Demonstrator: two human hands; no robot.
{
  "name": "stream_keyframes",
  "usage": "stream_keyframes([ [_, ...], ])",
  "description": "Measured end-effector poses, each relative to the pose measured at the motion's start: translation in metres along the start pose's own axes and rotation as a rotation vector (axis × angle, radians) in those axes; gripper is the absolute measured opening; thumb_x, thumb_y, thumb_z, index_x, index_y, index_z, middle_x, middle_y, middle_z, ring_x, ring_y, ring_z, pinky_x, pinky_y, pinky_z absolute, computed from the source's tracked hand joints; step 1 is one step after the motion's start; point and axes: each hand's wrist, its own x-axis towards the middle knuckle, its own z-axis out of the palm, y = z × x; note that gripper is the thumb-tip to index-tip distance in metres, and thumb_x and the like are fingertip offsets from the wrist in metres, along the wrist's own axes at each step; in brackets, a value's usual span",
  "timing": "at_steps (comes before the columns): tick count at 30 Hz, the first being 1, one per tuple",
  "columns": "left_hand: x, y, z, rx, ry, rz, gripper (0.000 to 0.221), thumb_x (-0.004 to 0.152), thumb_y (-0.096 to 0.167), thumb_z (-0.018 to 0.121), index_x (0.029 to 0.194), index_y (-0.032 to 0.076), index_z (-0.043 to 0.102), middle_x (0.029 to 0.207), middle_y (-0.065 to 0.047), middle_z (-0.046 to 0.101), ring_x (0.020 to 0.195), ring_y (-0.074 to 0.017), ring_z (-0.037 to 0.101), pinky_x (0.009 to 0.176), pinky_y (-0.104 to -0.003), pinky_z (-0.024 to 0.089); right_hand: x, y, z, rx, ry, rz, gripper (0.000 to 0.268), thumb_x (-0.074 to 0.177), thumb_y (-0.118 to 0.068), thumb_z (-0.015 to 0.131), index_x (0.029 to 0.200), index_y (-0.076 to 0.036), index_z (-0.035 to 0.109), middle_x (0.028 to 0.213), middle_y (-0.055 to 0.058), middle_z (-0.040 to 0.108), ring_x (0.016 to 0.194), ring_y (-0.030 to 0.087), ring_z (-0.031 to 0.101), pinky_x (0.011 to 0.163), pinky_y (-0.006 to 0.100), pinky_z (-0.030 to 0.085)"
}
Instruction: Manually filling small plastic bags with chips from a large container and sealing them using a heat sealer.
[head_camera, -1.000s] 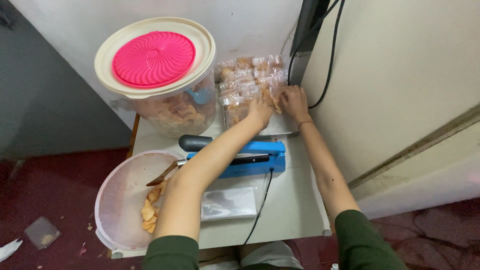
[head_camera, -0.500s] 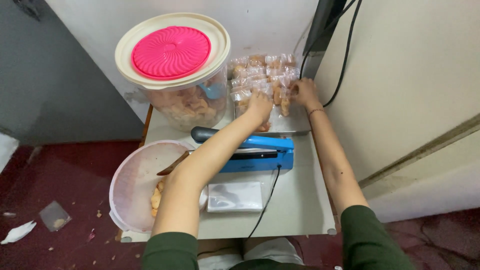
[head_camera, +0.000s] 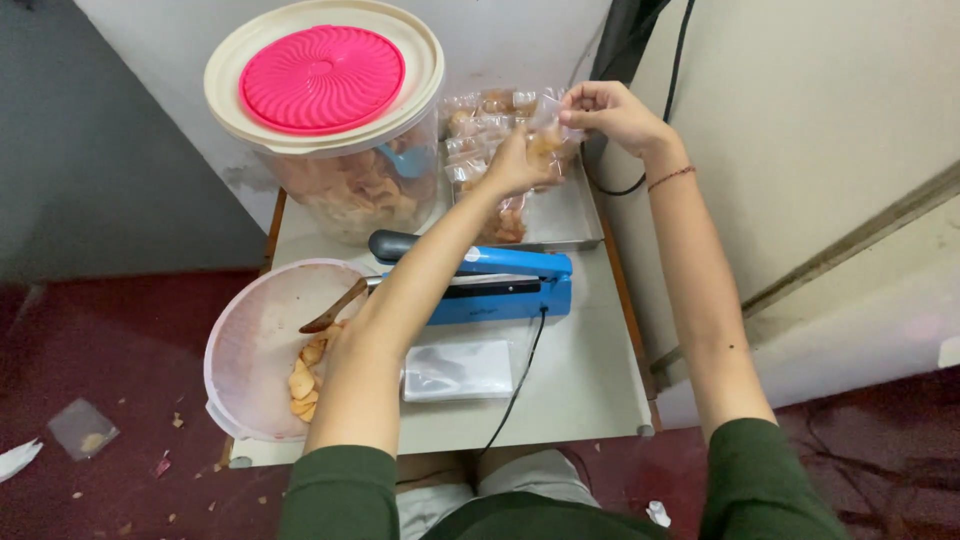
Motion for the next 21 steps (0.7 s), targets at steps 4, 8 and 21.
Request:
stream_keyframes([
  [4,-0.001,-0.005,-0.005,-0.24,-0.157,0.261,0.044,0.063,0.015,0.096,0.099,0.011,0.071,0.091,-0.001,0.074,0.085,-0.0139,0.066,0.075,-0.028,0.052,-0.005,-0.017,0.003,0.024,-0.05,-0.082,0.006,0.103,-0.015,0.069,0.101,-0.01,0.066,0.083,-0.001,0.067,0.071,0.006,0.06,0.068,0.018,0.052],
  [8,0.003,-0.014,-0.008,-0.231,-0.23,0.374,0.042,0.065,0.015,0.097,0.1,0.011,0.073,0.092,0.0,0.074,0.086,-0.0108,0.065,0.078,-0.026,0.052,-0.009,-0.012,0.002,0.051,-0.025,-0.097,0.006,0.102,-0.013,0.071,0.1,-0.009,0.068,0.078,0.0,0.066,0.068,0.006,0.059,0.066,0.018,0.051],
  [21,0.035,-0.025,0.037,-0.168,0.045,0.314,0.094,0.061,0.014,0.103,0.129,0.013,0.038,0.131,-0.017,0.065,0.124,-0.0402,0.063,0.105,-0.051,0.055,0.007,0.098,0.027,0.267,0.241,-0.019,0.025,0.091,-0.019,0.085,0.108,-0.007,0.071,0.09,0.0,0.071,0.076,0.008,0.068,0.064,0.019,0.057],
])
